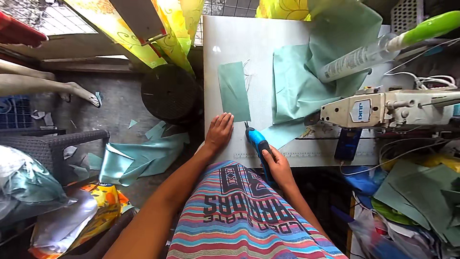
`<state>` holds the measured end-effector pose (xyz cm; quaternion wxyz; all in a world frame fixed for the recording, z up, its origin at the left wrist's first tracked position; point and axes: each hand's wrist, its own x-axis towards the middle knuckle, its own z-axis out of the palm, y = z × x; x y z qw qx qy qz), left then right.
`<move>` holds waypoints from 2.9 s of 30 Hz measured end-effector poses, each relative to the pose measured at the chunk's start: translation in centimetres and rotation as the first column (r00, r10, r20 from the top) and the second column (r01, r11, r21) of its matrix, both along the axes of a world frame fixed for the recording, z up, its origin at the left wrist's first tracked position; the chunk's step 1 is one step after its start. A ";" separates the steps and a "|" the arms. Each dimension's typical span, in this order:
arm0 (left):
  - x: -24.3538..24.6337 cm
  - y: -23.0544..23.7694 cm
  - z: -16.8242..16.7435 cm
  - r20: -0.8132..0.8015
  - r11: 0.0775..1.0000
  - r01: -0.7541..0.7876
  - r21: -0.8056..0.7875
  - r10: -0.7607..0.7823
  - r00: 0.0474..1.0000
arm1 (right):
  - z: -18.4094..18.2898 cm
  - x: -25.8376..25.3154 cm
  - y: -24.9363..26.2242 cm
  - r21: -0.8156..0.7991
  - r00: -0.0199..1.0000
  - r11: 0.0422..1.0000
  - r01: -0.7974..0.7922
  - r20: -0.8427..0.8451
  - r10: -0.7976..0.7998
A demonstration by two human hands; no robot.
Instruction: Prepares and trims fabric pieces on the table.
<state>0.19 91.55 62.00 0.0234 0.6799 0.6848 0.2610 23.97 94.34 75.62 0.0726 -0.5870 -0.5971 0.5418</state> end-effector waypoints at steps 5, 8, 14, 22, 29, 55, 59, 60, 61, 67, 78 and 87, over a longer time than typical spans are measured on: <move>-0.3 -0.1 0.2 0.037 0.999 0.043 -0.023 -0.043 0.998 | 0.5 0.0 0.1 -0.011 0.999 1.000 -0.022 0.023 0.022; -0.3 -0.1 0.2 0.043 0.998 0.058 -0.037 -0.056 0.998 | 0.2 0.0 0.2 0.060 0.997 0.996 0.068 0.043 -0.071; -0.3 -0.2 0.1 0.033 0.997 0.066 -0.051 -0.064 0.997 | 0.1 0.7 1.6 -0.040 1.000 0.999 0.010 -0.029 -0.011; -0.3 -0.2 0.2 0.031 0.997 0.067 -0.047 -0.066 0.997 | 0.0 -0.2 0.7 0.074 0.995 0.995 -0.059 0.080 0.053; -0.3 -0.1 0.2 0.025 0.997 0.061 -0.042 -0.060 0.998 | 0.4 -0.2 1.1 0.098 0.988 0.989 -0.112 0.116 0.100; -0.3 0.0 0.3 0.048 0.997 0.065 -0.050 -0.063 0.997 | 0.6 -0.6 0.8 0.125 0.980 0.981 -0.145 0.154 0.126; -0.3 0.0 0.3 0.046 0.996 0.070 -0.054 -0.068 0.997 | 0.6 -0.6 0.8 0.128 0.977 0.979 -0.160 0.164 0.138; -0.3 0.0 0.3 0.047 0.996 0.070 -0.053 -0.067 0.997 | 0.7 -0.6 0.8 0.126 0.977 0.979 -0.160 0.165 0.138; -0.3 0.0 0.3 0.047 0.996 0.069 -0.052 -0.067 0.997 | 0.6 -0.6 0.8 0.124 0.977 0.980 -0.158 0.164 0.137; -0.3 -0.1 0.3 0.067 0.996 0.071 -0.054 -0.068 0.995 | 0.9 -0.7 0.9 0.119 0.976 0.980 -0.161 0.168 0.140; -0.3 0.0 0.3 0.055 0.996 0.070 -0.053 -0.067 0.996 | 0.7 -0.8 0.9 0.108 0.978 0.983 -0.149 0.161 0.131; -0.3 0.0 0.3 0.043 0.997 0.068 -0.046 -0.066 0.997 | 0.7 -0.9 0.9 0.099 0.982 0.986 -0.134 0.151 0.118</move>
